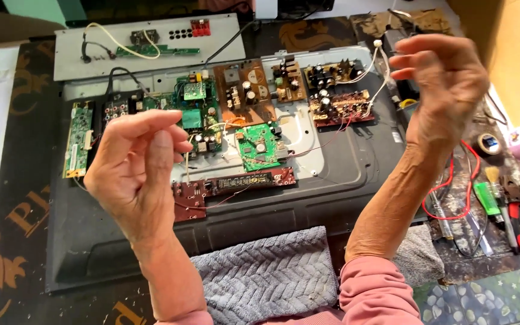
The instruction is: Soldering wire connections onto a television circuit board during a repair process.
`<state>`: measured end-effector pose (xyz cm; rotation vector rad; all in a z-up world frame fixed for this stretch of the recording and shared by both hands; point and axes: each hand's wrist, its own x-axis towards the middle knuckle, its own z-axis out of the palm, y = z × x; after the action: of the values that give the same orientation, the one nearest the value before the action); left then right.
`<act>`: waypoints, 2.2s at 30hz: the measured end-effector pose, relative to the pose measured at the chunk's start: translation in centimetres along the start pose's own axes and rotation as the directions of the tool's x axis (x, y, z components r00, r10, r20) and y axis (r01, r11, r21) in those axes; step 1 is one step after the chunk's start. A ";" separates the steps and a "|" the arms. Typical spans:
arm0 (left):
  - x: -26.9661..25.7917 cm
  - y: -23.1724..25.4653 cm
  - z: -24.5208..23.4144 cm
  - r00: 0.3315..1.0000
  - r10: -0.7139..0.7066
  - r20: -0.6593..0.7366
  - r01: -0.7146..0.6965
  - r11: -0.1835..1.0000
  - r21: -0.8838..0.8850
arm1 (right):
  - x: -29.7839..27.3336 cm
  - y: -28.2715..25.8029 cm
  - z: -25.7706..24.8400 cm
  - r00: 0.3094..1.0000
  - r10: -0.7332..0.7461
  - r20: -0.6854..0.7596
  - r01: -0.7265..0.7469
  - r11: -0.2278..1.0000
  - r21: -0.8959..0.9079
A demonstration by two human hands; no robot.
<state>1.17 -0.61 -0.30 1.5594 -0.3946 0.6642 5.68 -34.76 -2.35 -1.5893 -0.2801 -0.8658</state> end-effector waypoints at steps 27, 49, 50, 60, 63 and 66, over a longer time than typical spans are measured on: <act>0.2 -0.3 -0.2 0.999 -0.031 0.035 0.030 0.999 0.024 | 0.3 3.9 2.2 0.770 0.495 0.402 -0.035 0.662 -0.748; 0.1 -0.8 0.4 0.998 -0.022 0.063 0.014 0.991 0.134 | 0.0 2.4 3.7 0.832 0.345 0.436 0.010 0.774 -0.633; 0.0 -0.9 0.5 0.998 -0.022 0.063 0.013 0.991 0.133 | -0.1 2.1 4.0 0.832 0.345 0.435 0.010 0.774 -0.633; 0.5 -2.5 2.8 0.881 -0.005 0.473 -0.171 0.929 0.329 | -1.6 -0.5 7.4 0.678 0.082 0.730 0.187 0.942 -0.280; 0.2 -2.8 3.3 0.819 -0.037 0.572 -0.229 0.894 0.385 | -2.7 -0.4 8.5 0.626 -0.004 0.780 0.259 0.944 -0.203; 0.1 -2.9 3.3 0.812 -0.042 0.582 -0.246 0.880 0.406 | -3.1 -0.5 9.4 0.615 -0.043 0.787 0.293 0.940 -0.177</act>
<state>3.64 -3.56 -2.54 2.2229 -0.8297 0.3595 6.69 -25.05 -3.85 -2.1941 -0.9809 -0.2924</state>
